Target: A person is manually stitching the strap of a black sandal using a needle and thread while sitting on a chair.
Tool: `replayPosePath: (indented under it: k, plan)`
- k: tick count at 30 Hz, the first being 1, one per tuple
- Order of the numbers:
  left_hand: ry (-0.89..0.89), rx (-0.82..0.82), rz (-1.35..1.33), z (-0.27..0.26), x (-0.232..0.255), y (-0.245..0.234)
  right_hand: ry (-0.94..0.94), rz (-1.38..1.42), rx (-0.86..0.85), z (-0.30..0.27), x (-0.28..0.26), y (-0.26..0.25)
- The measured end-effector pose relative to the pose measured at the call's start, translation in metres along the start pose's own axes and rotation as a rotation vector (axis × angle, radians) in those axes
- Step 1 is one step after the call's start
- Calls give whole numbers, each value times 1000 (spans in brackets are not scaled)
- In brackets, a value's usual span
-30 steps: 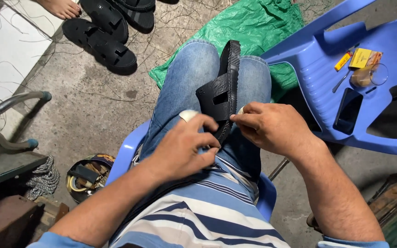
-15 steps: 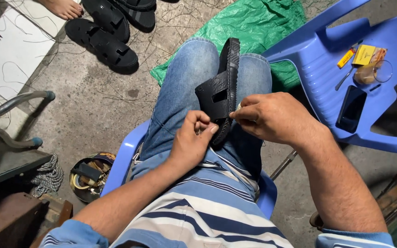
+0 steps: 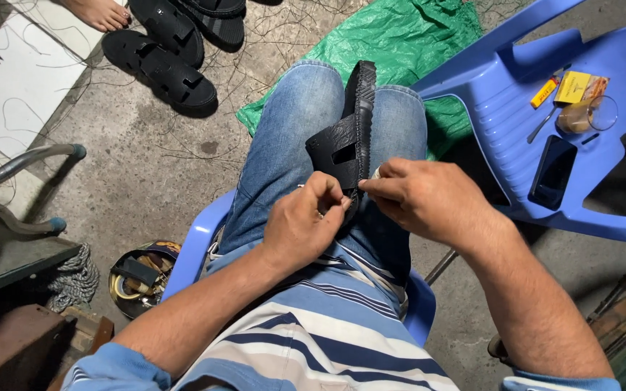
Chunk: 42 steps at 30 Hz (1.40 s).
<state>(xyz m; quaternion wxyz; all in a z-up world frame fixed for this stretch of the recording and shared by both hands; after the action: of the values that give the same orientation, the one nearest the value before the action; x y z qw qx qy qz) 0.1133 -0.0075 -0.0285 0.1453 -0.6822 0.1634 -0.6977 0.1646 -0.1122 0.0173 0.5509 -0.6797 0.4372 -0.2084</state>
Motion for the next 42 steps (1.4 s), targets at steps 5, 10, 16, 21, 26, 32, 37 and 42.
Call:
replayPosePath:
  k: [5,10,16,21,26,32,37,42]
  plan:
    - [-146,-107,-126,13,-16,3,39,-107,-8,-18,-7,-12]
    - [-376,-148,-272,14,-36,21,183,-249,-333,-43,27,2]
    - [-333,-167,-457,17,-42,31,293,-119,-263,-45,47,15]
    - [-143,-54,-336,10,-40,14,556,914,-54,-33,61,51]
    - [-54,-23,-126,15,-26,13,467,1192,166,-31,53,55]
    - [-133,-34,-71,7,-21,-3,304,1290,236,-30,43,23]
    - [-154,-190,-98,-13,-40,11,189,1272,134,-21,22,14]
    - [-466,-264,-770,-28,-52,37,43,751,181,-15,-10,4]
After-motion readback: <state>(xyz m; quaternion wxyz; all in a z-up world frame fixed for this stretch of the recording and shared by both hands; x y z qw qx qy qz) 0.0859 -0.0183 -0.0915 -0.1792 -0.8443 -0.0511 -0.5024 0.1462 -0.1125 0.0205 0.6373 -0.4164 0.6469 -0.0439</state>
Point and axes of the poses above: each hand's wrist, its own z-axis towards the middle knuckle, its own y-axis out of the palm, x = y × z, the point moved 10 cm from there along z, towards the middle knuckle, and after that the axes turned 13 degrees about y, right-handed, at the moved point
